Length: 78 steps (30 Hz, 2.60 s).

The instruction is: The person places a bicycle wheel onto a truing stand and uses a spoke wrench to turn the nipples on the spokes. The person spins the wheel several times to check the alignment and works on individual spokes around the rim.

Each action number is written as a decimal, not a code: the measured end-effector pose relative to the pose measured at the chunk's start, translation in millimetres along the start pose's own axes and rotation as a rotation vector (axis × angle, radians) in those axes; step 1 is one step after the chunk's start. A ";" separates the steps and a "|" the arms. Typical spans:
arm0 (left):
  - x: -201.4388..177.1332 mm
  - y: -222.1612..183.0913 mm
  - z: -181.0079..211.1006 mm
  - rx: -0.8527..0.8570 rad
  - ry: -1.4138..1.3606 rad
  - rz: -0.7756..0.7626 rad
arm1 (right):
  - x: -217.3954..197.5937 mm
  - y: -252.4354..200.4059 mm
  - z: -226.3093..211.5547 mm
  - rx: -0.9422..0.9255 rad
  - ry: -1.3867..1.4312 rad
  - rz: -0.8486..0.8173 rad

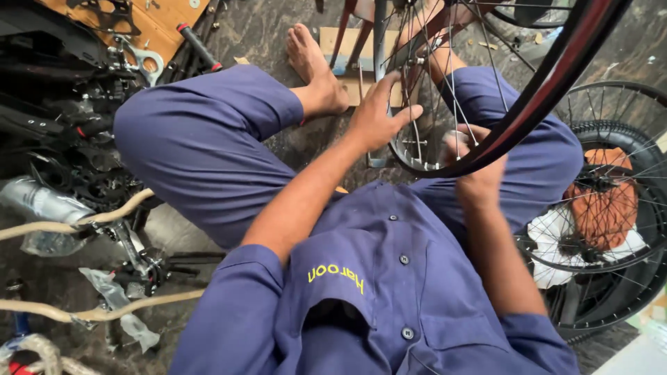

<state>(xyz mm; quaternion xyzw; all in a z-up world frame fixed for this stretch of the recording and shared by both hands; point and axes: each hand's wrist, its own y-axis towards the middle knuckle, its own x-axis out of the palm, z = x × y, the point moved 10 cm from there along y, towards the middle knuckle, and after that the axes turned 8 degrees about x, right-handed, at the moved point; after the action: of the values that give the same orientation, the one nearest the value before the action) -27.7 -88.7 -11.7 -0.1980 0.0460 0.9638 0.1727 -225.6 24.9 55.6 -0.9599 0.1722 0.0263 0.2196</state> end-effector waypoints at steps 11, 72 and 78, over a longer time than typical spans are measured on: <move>-34.4 4.7 18.7 -0.006 -0.135 -0.166 | 97.7 -5.4 35.9 0.147 0.061 -0.262; -57.7 -20.1 42.2 -0.020 -0.119 -0.203 | 95.7 5.6 -13.0 -0.207 -0.273 -0.131; -61.7 -23.9 54.8 0.140 -0.053 -0.241 | 103.8 6.7 -6.3 -0.120 -0.156 -0.232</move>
<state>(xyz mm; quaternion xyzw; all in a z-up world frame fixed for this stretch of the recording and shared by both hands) 13.9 -77.1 62.6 -0.1641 0.0842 0.9353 0.3019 -130.6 -16.6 45.5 -0.9798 0.0405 0.0855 0.1759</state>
